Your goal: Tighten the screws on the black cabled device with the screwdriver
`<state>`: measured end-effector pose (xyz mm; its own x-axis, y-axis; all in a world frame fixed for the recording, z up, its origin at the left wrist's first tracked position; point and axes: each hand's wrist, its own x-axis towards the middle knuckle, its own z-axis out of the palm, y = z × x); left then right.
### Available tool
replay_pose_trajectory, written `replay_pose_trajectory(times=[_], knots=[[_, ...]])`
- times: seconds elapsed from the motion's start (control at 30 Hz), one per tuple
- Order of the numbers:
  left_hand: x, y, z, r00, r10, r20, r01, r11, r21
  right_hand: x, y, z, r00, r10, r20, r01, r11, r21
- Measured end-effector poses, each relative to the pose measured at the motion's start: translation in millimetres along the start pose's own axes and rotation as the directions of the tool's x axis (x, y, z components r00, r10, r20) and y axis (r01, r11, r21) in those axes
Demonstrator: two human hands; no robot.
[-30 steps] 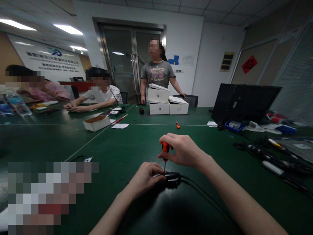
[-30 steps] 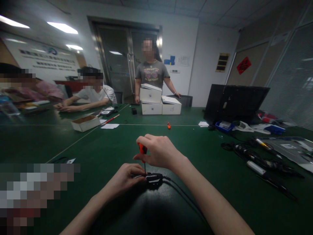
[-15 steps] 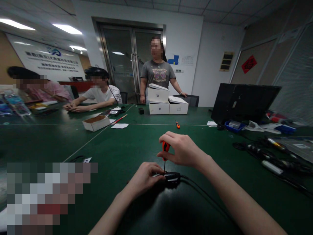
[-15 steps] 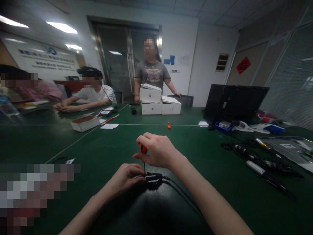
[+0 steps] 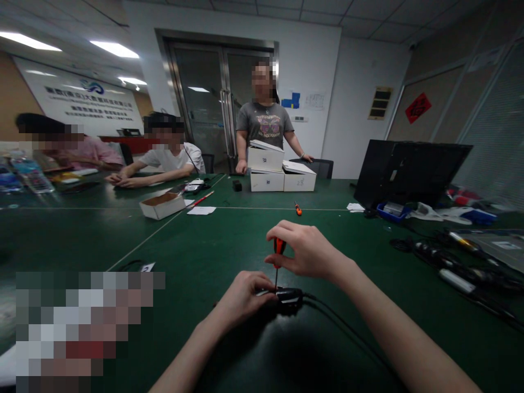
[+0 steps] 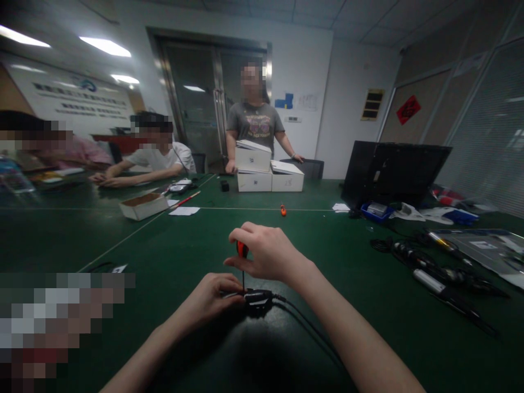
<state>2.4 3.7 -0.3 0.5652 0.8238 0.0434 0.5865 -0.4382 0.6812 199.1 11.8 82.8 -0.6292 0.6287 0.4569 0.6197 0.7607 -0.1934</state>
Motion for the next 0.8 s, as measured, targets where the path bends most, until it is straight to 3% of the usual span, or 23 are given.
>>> replay_pose_trajectory(times=[0.17,0.3,0.47,0.67,0.8], knots=[[-0.4,0.7,0.1,1.0,0.0,-0.011,0.0,1.0,-0.012,-2.3,-2.1,-5.2,0.999,-0.018,0.046,0.01,0.983,0.181],[-0.3,0.6,-0.3,1.0,0.003,-0.001,-0.003,1.0,-0.018,1.3,-2.1,-2.5,0.998,0.064,0.029,-0.066,0.996,0.062],[0.2,0.7,-0.6,1.0,-0.015,0.002,0.015,1.0,0.002,2.5,-2.1,-0.1,0.998,0.059,0.015,-0.058,0.994,-0.093],[0.4,1.7,-0.4,1.0,-0.009,0.001,0.009,1.0,-0.007,-2.7,-4.7,-6.7,0.998,0.001,0.062,-0.01,0.99,0.141],[0.3,1.4,-0.5,1.0,-0.007,-0.006,0.007,1.0,-0.002,-1.6,-4.0,-8.3,0.992,0.094,0.088,-0.101,0.992,0.077]])
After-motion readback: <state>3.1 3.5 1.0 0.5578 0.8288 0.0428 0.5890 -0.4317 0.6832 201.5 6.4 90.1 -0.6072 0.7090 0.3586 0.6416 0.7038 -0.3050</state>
